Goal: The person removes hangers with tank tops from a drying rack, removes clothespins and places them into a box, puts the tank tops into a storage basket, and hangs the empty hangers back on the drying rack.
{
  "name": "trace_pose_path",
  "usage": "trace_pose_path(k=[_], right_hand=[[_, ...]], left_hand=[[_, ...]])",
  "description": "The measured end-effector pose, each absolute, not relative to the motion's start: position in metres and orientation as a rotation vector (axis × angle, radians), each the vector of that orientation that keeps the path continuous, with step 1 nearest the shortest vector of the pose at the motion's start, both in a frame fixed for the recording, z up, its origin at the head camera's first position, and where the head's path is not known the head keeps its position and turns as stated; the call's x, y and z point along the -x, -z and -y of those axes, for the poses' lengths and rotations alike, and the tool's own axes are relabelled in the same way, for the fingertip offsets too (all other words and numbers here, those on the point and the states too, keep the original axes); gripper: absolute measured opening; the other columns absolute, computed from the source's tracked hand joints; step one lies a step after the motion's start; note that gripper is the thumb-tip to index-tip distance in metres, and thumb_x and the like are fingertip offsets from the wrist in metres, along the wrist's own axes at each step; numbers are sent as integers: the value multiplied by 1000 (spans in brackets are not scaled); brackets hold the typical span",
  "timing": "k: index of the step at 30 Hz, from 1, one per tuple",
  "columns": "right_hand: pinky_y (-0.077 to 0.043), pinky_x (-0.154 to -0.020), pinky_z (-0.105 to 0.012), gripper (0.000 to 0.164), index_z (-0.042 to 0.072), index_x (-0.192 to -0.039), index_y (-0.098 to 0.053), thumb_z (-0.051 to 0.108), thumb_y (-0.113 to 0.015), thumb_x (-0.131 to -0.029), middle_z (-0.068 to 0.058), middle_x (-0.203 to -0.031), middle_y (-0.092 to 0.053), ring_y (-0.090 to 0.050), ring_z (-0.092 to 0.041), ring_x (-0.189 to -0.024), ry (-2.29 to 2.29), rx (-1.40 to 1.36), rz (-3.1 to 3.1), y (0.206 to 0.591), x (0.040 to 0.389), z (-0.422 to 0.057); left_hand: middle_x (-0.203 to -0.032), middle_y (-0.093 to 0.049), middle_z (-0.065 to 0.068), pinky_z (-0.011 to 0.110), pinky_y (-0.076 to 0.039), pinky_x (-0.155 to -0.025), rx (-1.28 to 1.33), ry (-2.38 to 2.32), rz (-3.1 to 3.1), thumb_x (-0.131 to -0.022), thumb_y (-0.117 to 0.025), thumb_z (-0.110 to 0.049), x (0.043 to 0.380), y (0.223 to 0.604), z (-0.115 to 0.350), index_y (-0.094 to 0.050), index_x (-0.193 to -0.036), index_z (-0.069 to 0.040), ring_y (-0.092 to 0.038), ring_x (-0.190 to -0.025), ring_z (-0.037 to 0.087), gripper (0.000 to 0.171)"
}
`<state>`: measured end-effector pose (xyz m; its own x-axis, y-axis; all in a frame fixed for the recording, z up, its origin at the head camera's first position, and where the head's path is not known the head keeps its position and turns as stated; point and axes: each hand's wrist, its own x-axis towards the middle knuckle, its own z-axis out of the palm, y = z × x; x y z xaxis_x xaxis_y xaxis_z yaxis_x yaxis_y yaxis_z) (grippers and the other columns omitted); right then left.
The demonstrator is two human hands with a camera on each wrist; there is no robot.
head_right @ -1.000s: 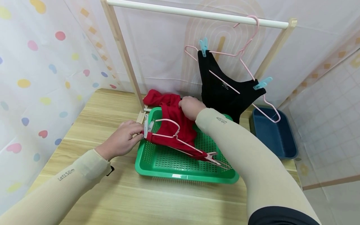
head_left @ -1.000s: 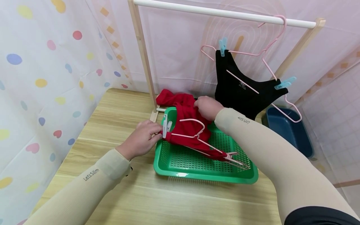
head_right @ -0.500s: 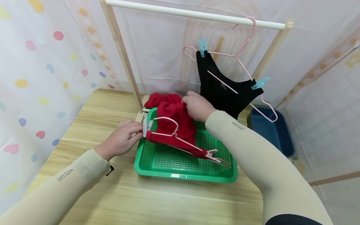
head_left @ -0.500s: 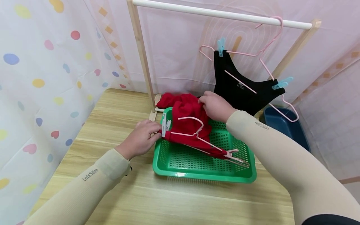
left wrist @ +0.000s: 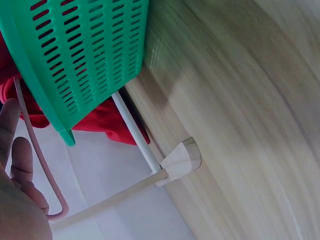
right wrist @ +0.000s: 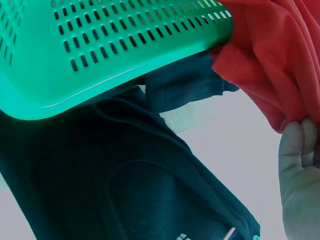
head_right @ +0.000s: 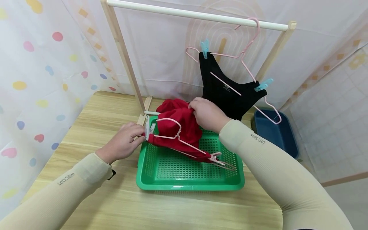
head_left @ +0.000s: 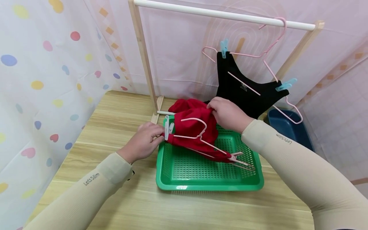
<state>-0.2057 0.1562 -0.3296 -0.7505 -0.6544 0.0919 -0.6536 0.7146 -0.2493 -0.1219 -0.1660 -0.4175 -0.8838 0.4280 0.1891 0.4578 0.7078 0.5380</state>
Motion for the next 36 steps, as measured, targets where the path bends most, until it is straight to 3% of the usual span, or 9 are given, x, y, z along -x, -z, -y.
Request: trace_pose_path(k=[11, 14, 17, 19, 21, 24, 27, 36], right_hand=[[-56, -101, -41, 19, 3, -113, -75, 1, -59, -101, -14, -120, -70, -66, -28, -111, 278, 1021, -2768, 353, 218, -158], [-54, -107, -42, 21, 4, -108, -77, 0, -58, -99, -18, -136, -66, -63, -32, -127, 227, 1027, -2736, 363, 225, -159], [-50, -112, -43, 18, 6, -100, -77, 2, -60, -98, -21, -156, -53, -53, -34, -144, 199, 1014, -2698, 370, 231, -158], [-49, -114, -43, 14, 8, -96, -76, 4, -63, -98, -21, -159, -50, -49, -33, -149, 177, 1004, -2682, 373, 233, -154], [-51, -112, -42, 11, 10, -93, -75, 6, -65, -97, -18, -153, -57, -54, -30, -144, 148, 1015, -2670, 376, 235, -150], [-55, -102, -39, 10, 12, -92, -72, 7, -65, -98, -12, -128, -70, -65, -26, -122, 109, 1008, -2681, 382, 234, -144], [-55, -89, -37, 11, 13, -96, -68, 6, -62, -101, -8, -106, -67, -63, -24, -98, 105, 968, -2704, 387, 235, -142], [-54, -91, -38, 8, 13, -107, -65, 7, -62, -103, -9, -106, -68, -63, -25, -103, 192, 870, -2722, 392, 242, -139]], left_hand=[[-122, -76, 3, 51, -39, -99, 738, 838, 2919, -106, -59, -16, 120, 424, 162, -73, -106, -21, -61, -119, 29, 16], [-122, -76, 4, 52, -40, -100, 749, 806, 2926, -106, -59, -16, 121, 424, 161, -74, -109, -19, -62, -119, 29, 16], [-122, -76, 4, 52, -41, -100, 760, 782, 2931, -106, -59, -17, 121, 424, 161, -74, -110, -18, -64, -118, 29, 16], [-121, -76, 4, 52, -41, -99, 765, 773, 2932, -106, -59, -17, 121, 424, 161, -74, -110, -18, -65, -118, 29, 16], [-120, -76, 3, 51, -41, -98, 769, 767, 2931, -106, -59, -17, 121, 424, 160, -74, -110, -18, -65, -117, 29, 16], [-118, -76, 1, 50, -41, -97, 774, 755, 2932, -105, -60, -16, 121, 425, 161, -74, -109, -19, -65, -116, 27, 15], [-117, -76, 0, 49, -41, -96, 776, 754, 2936, -106, -60, -17, 122, 425, 161, -74, -110, -20, -65, -116, 26, 15], [-111, -77, 1, 50, -41, -96, 782, 784, 2902, -105, -60, -15, 129, 424, 160, -74, -104, -19, -65, -111, 26, 14]])
